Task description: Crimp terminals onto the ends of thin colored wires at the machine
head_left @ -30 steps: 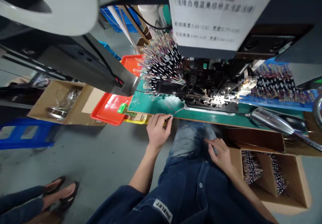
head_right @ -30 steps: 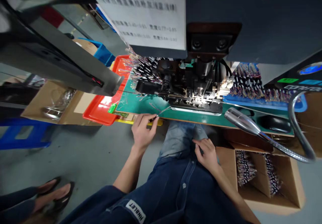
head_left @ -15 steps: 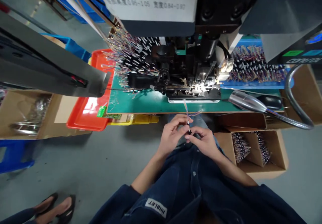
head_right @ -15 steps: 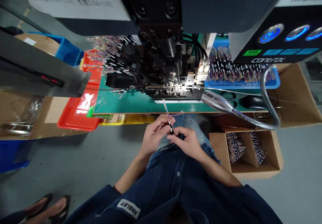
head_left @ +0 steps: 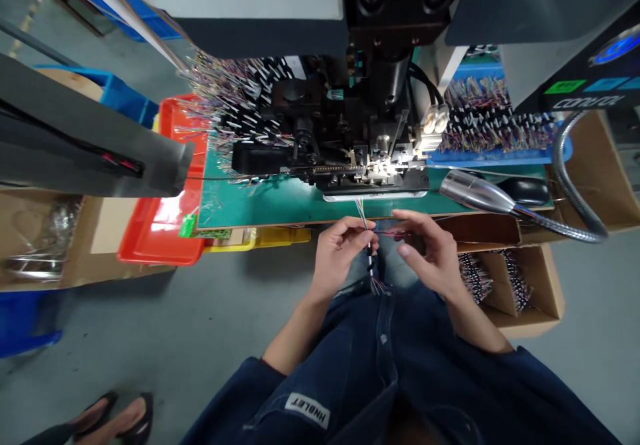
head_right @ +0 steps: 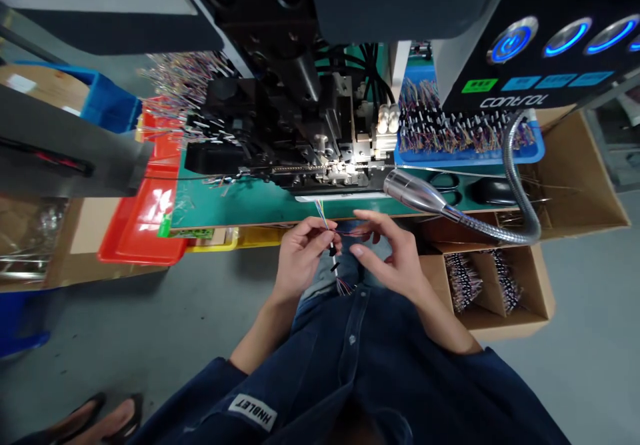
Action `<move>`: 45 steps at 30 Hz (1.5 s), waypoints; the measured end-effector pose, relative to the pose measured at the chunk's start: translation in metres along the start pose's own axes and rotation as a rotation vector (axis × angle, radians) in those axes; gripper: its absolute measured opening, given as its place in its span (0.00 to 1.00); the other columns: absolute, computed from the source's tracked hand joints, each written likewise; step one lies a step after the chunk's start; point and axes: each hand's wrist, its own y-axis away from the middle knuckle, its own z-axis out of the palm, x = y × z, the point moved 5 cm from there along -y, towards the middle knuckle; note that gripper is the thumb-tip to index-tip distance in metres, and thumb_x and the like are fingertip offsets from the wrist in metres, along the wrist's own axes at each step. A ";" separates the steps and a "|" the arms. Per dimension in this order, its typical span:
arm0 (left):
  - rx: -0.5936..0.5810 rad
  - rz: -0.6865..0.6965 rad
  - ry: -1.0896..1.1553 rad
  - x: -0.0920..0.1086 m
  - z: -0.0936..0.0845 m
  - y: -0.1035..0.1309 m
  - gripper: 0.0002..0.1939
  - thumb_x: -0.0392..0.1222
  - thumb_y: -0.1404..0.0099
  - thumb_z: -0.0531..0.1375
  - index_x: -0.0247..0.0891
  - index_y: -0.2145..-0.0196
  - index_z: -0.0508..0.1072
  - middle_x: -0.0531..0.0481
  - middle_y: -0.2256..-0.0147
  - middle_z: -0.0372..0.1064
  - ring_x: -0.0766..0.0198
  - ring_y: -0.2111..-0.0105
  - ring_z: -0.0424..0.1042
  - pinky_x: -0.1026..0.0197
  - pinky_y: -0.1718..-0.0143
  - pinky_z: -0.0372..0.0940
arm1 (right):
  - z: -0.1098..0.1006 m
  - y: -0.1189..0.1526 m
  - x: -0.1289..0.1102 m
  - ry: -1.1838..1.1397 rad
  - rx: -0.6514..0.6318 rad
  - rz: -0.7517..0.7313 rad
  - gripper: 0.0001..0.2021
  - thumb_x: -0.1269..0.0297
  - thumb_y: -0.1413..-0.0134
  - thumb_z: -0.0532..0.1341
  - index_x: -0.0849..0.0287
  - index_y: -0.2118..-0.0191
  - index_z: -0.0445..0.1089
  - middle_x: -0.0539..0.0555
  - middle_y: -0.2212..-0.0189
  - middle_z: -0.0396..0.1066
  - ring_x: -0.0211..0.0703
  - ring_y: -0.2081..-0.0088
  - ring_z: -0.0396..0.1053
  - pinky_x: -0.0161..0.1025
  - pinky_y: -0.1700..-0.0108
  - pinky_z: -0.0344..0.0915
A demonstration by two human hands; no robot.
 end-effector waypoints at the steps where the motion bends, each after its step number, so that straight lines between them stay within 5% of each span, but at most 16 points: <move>1: -0.006 -0.005 0.001 0.000 0.001 0.000 0.17 0.57 0.30 0.80 0.43 0.54 0.89 0.48 0.65 0.85 0.58 0.67 0.84 0.57 0.62 0.80 | 0.000 -0.005 -0.007 0.045 -0.010 -0.040 0.20 0.55 0.23 0.73 0.50 0.32 0.80 0.55 0.51 0.89 0.50 0.53 0.86 0.48 0.50 0.81; 5: 0.010 0.021 0.038 0.006 0.006 0.000 0.18 0.59 0.31 0.80 0.44 0.58 0.88 0.48 0.63 0.83 0.61 0.67 0.80 0.59 0.66 0.77 | 0.010 -0.013 -0.023 0.171 -0.030 -0.144 0.05 0.63 0.22 0.72 0.50 0.48 0.88 0.52 0.62 0.88 0.45 0.64 0.82 0.46 0.57 0.81; 12: 0.131 0.107 0.094 0.011 0.003 -0.002 0.20 0.60 0.33 0.81 0.43 0.65 0.84 0.51 0.66 0.79 0.65 0.71 0.75 0.62 0.70 0.71 | 0.019 0.010 -0.009 0.057 -0.033 -0.171 0.07 0.68 0.22 0.71 0.49 0.49 0.88 0.50 0.62 0.89 0.44 0.66 0.82 0.45 0.62 0.77; 17: 0.056 0.083 -0.146 0.016 0.012 0.003 0.16 0.58 0.31 0.80 0.44 0.62 0.88 0.48 0.64 0.85 0.61 0.70 0.79 0.58 0.66 0.75 | 0.005 -0.008 -0.004 -0.098 -0.064 0.002 0.17 0.52 0.27 0.76 0.50 0.40 0.84 0.54 0.52 0.87 0.49 0.56 0.81 0.48 0.53 0.78; 23: 0.088 0.166 -0.299 0.026 0.015 0.007 0.11 0.51 0.31 0.81 0.44 0.62 0.89 0.50 0.66 0.86 0.59 0.67 0.82 0.58 0.60 0.76 | 0.008 -0.038 -0.028 -0.010 -0.023 -0.125 0.05 0.66 0.26 0.74 0.53 0.58 0.82 0.51 0.61 0.82 0.46 0.57 0.80 0.47 0.51 0.76; 31: 0.002 0.095 -0.130 0.018 0.013 -0.001 0.15 0.50 0.35 0.83 0.41 0.65 0.86 0.52 0.69 0.84 0.61 0.69 0.83 0.60 0.61 0.76 | 0.012 -0.043 -0.016 -0.130 -0.056 -0.096 0.03 0.65 0.26 0.75 0.52 0.57 0.85 0.52 0.63 0.83 0.46 0.61 0.77 0.45 0.61 0.68; 39: -0.084 0.027 -0.058 0.012 0.017 -0.005 0.17 0.54 0.33 0.82 0.40 0.64 0.85 0.51 0.68 0.84 0.60 0.67 0.83 0.60 0.60 0.77 | 0.011 -0.039 -0.015 -0.186 -0.035 -0.140 0.05 0.68 0.25 0.74 0.50 0.55 0.89 0.53 0.61 0.84 0.46 0.60 0.79 0.46 0.58 0.74; 45: -0.041 0.080 -0.060 0.014 0.016 -0.004 0.19 0.56 0.29 0.79 0.41 0.63 0.82 0.51 0.68 0.83 0.60 0.68 0.82 0.59 0.61 0.76 | 0.013 -0.046 -0.017 -0.174 0.008 -0.142 0.08 0.69 0.25 0.73 0.48 0.53 0.91 0.52 0.64 0.82 0.45 0.63 0.77 0.44 0.62 0.70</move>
